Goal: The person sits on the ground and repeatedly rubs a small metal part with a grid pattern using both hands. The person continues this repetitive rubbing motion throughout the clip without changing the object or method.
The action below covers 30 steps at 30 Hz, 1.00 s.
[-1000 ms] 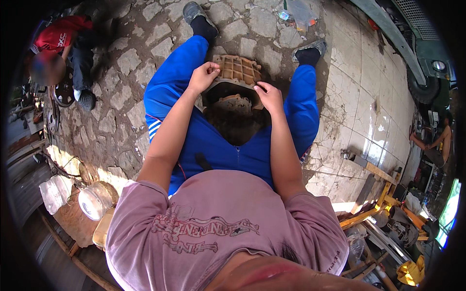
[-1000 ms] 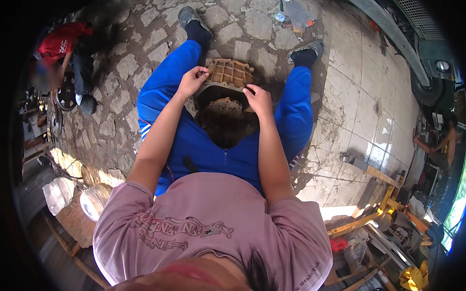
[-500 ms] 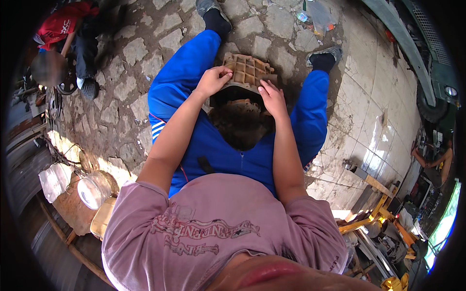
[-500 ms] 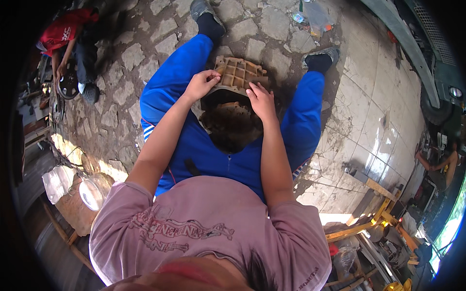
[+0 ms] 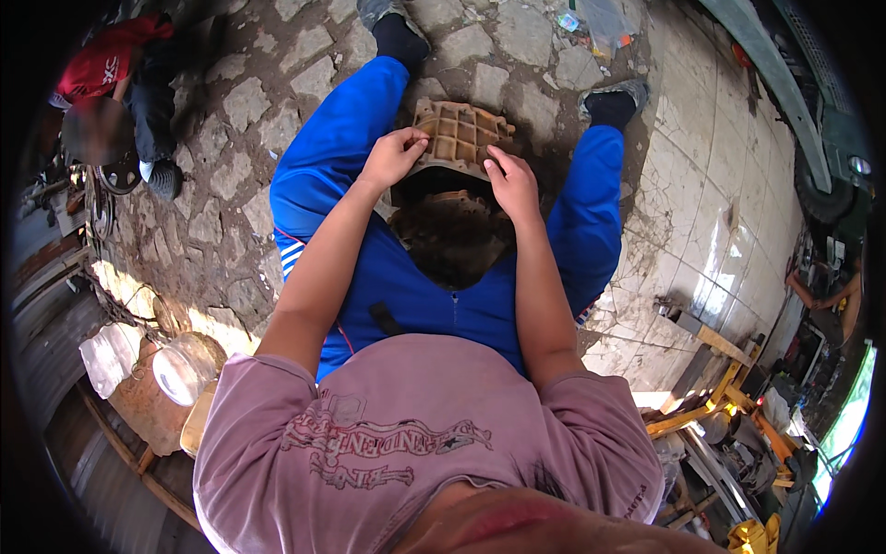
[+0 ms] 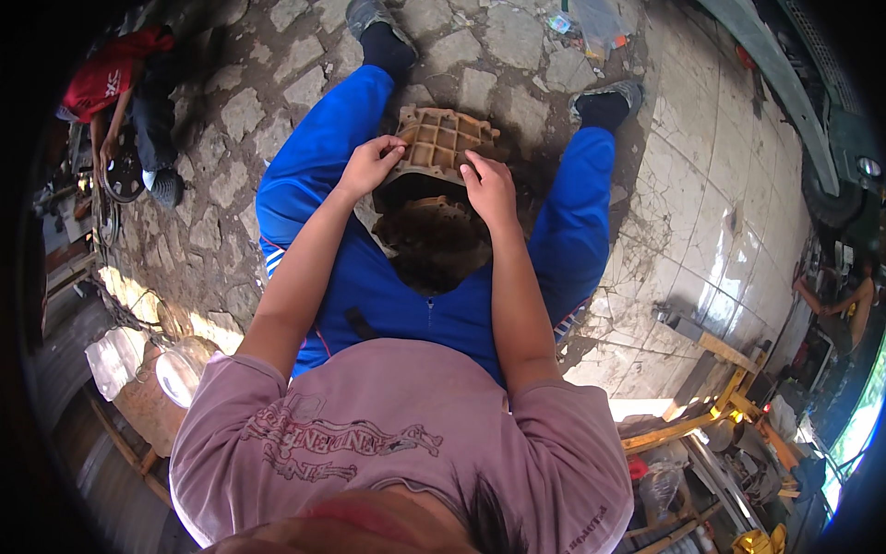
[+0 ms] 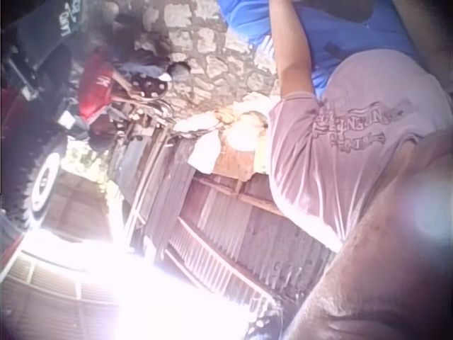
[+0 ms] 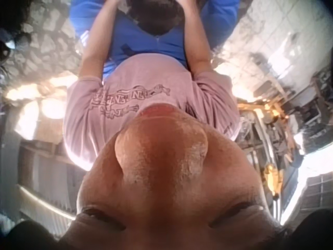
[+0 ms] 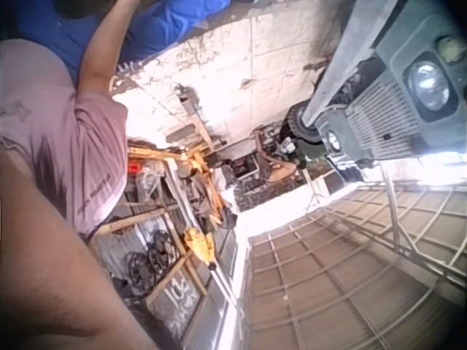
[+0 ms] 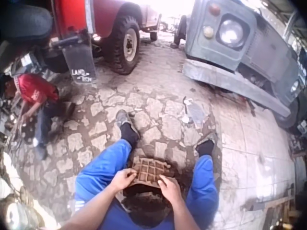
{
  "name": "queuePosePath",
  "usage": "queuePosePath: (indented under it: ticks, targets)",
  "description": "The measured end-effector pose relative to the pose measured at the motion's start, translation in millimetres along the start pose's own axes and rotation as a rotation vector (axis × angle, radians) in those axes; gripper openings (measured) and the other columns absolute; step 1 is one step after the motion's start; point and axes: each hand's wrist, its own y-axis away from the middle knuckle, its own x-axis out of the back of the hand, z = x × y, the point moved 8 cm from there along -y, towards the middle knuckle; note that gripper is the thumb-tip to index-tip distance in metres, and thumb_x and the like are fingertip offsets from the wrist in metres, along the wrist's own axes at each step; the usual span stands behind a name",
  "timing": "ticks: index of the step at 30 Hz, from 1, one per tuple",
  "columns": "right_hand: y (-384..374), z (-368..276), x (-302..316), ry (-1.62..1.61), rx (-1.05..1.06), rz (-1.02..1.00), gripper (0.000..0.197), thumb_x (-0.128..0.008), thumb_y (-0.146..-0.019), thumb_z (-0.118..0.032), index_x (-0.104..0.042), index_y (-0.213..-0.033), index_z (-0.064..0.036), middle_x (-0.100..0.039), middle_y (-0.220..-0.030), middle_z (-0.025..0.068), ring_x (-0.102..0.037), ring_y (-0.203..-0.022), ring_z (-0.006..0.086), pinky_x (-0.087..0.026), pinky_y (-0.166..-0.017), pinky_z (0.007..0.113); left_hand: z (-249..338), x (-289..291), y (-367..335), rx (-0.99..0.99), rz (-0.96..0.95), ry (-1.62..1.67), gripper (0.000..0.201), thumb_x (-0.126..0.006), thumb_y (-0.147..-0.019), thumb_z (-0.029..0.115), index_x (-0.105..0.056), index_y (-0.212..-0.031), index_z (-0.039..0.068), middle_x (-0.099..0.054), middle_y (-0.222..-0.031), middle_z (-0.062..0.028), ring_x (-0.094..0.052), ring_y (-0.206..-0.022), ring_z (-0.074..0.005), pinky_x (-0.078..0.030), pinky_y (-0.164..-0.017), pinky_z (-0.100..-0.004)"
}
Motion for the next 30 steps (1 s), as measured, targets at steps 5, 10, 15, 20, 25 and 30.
queuePosePath:
  ticks: [5,10,15,20,25,30]
  targets:
    - [0.2,13.1,-2.8,-0.088,-0.054,-0.024,0.025,-0.07,-0.1,-0.024,-0.079,-0.119,-0.0093,-0.077,-0.114,0.0146,-0.067,-0.114,0.033,-0.054,-0.1,0.044,1.1,-1.2,-0.3,-0.022,0.019,-0.017,0.027,-0.068,-0.104,0.025,-0.074,-0.12,0.005,-0.077,-0.104,-0.0108,-0.069,-0.093,-0.0182,-0.053,-0.088,-0.0334]
    - [0.6,-0.9,-3.6,0.028,0.119,0.01,0.025,-0.066,-0.103,-0.026,-0.079,-0.119,-0.0112,-0.077,-0.116,0.0151,-0.068,-0.115,0.033,-0.051,-0.104,0.047,-1.2,-3.1,-0.7,-0.01,0.005,0.025,0.027,-0.067,-0.106,0.026,-0.074,-0.12,0.005,-0.077,-0.102,-0.0102,-0.068,-0.092,-0.0169,-0.053,-0.087,-0.0332]
    - [-3.2,-3.5,-1.7,-0.106,0.012,-0.166,0.025,-0.064,-0.105,-0.027,-0.08,-0.112,-0.0093,-0.079,-0.107,0.0133,-0.071,-0.11,0.0313,-0.046,-0.111,0.05,-1.8,-3.2,0.4,-0.009,0.005,0.022,0.027,-0.067,-0.106,0.025,-0.074,-0.12,0.004,-0.076,-0.099,-0.0097,-0.068,-0.09,-0.016,-0.054,-0.085,-0.0329]
    - [-0.3,-6.3,5.8,-0.087,0.09,-0.116,0.023,-0.067,-0.104,-0.024,-0.08,-0.111,-0.0057,-0.08,-0.105,0.011,-0.073,-0.105,0.0268,-0.054,-0.094,0.038,-6.9,-5.4,-1.2,-0.025,0.011,0.012,0.026,-0.067,-0.105,0.025,-0.074,-0.12,0.004,-0.076,-0.098,-0.0102,-0.067,-0.089,-0.0158,-0.054,-0.085,-0.0325]
    - [0.5,-5.6,2.9,0.012,0.116,-0.1,0.027,-0.065,-0.106,-0.028,-0.079,-0.116,-0.0074,-0.079,-0.115,0.0113,-0.072,-0.109,0.0295,-0.051,-0.1,0.042,4.2,-2.5,0.6,-0.041,0.017,-0.014,0.027,-0.067,-0.104,0.026,-0.075,-0.12,0.006,-0.077,-0.105,-0.0141,-0.071,-0.097,-0.0219,-0.054,-0.09,-0.0351]
    - [3.8,-18.5,3.8,0.012,0.167,-0.129,0.033,-0.065,-0.104,-0.036,-0.078,-0.114,-0.0078,-0.077,-0.116,0.0135,-0.072,-0.109,0.0339,-0.049,-0.107,0.051,-1.6,-2.0,-0.7,-0.029,0.014,-0.03,0.027,-0.066,-0.104,0.025,-0.074,-0.12,0.005,-0.077,-0.108,-0.0146,-0.073,-0.101,-0.025,-0.055,-0.093,-0.0366]
